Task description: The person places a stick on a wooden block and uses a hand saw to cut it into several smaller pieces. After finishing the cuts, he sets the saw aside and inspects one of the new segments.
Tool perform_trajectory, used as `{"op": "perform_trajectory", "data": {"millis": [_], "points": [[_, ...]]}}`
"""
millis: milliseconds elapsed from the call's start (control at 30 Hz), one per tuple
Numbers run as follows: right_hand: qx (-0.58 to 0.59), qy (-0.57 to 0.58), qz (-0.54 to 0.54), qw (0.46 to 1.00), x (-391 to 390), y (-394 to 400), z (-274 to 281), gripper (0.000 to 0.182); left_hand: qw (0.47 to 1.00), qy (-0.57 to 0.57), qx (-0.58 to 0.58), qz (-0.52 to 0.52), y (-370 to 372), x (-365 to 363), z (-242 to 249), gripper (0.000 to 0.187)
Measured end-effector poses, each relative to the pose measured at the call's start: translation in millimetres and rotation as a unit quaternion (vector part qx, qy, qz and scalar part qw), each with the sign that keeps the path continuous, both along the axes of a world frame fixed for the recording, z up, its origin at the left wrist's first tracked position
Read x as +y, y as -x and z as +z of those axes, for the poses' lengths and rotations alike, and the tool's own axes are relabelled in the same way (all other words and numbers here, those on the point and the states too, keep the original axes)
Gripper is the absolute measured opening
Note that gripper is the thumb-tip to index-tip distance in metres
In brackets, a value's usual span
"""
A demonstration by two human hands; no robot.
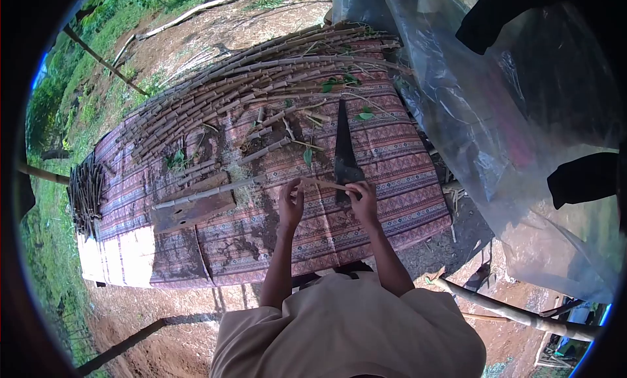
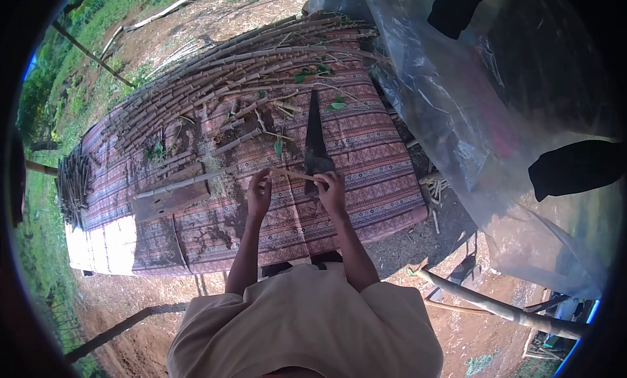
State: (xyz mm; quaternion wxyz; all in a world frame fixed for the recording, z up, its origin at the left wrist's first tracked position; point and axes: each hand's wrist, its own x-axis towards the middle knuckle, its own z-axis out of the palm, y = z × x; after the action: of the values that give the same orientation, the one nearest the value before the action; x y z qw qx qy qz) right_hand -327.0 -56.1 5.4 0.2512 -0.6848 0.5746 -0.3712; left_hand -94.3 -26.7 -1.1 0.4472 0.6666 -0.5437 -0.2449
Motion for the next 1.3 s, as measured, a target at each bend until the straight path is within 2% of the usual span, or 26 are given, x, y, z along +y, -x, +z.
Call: {"op": "perform_trajectory", "data": {"millis": [33, 133, 233, 267, 367, 467, 600, 733, 867, 967, 1067, 1167, 1267, 1300], "points": [[0.012, -0.007, -0.001, 1.0, -2, 7, 0, 0.024, 1.0, -0.008, 0.019, -0.003, 10, 0, -2, 0.028], [0.009, -0.015, -0.025, 1.0, -10, 17, -7, 0.024, 0.999, 0.025, -0.045, -0.009, 25, 2, -14, 0.026], [-0.002, -0.006, -0.054, 0.999, -19, 15, -14, 0.022, 0.997, -0.002, -0.081, -0.02, 26, 6, -14, 0.025], [-0.004, 0.0, -0.064, 0.998, -23, 13, -16, 0.022, 0.998, -0.012, -0.061, -0.011, 27, 6, -12, 0.024], [-0.086, -0.033, -0.077, 0.993, -44, 3, -19, 0.019, 0.999, -0.031, -0.028, 0.005, 23, 3, 2, 0.021], [-0.114, 0.012, -0.109, 0.987, -72, -17, -10, 0.017, 0.998, -0.022, -0.055, 0.005, 12, -10, 17, 0.021], [-0.163, -0.037, -0.081, 0.983, -103, -34, -10, 0.028, 0.996, 0.004, -0.092, 0.009, 7, -16, 18, 0.02], [-0.115, 0.011, -0.024, 0.993, -88, -21, -32, 0.028, 0.997, -0.016, -0.081, 0.007, 12, -9, -2, 0.021], [0.061, 0.089, 0.042, 0.993, -49, 4, -39, 0.037, 0.993, -0.029, -0.114, -0.007, 29, 6, -21, 0.021], [0.157, 0.054, 0.119, 0.979, -18, 15, -13, 0.042, 0.991, -0.042, -0.127, -0.002, 42, 12, -28, 0.021], [0.202, 0.034, 0.157, 0.966, -7, 17, 2, 0.046, 0.988, -0.042, -0.149, -0.023, 51, 17, -30, 0.023], [0.297, 0.035, 0.145, 0.943, -10, 19, -9, 0.054, 0.987, -0.038, -0.153, -0.015, 57, 17, -24, 0.023], [0.256, -0.011, 0.102, 0.961, -9, 18, 13, 0.044, 0.989, -0.028, -0.144, -0.016, 55, 13, -22, 0.022], [0.242, 0.01, 0.08, 0.967, -11, 20, 13, 0.041, 0.99, -0.026, -0.138, -0.016, 55, 12, -20, 0.022]]}}
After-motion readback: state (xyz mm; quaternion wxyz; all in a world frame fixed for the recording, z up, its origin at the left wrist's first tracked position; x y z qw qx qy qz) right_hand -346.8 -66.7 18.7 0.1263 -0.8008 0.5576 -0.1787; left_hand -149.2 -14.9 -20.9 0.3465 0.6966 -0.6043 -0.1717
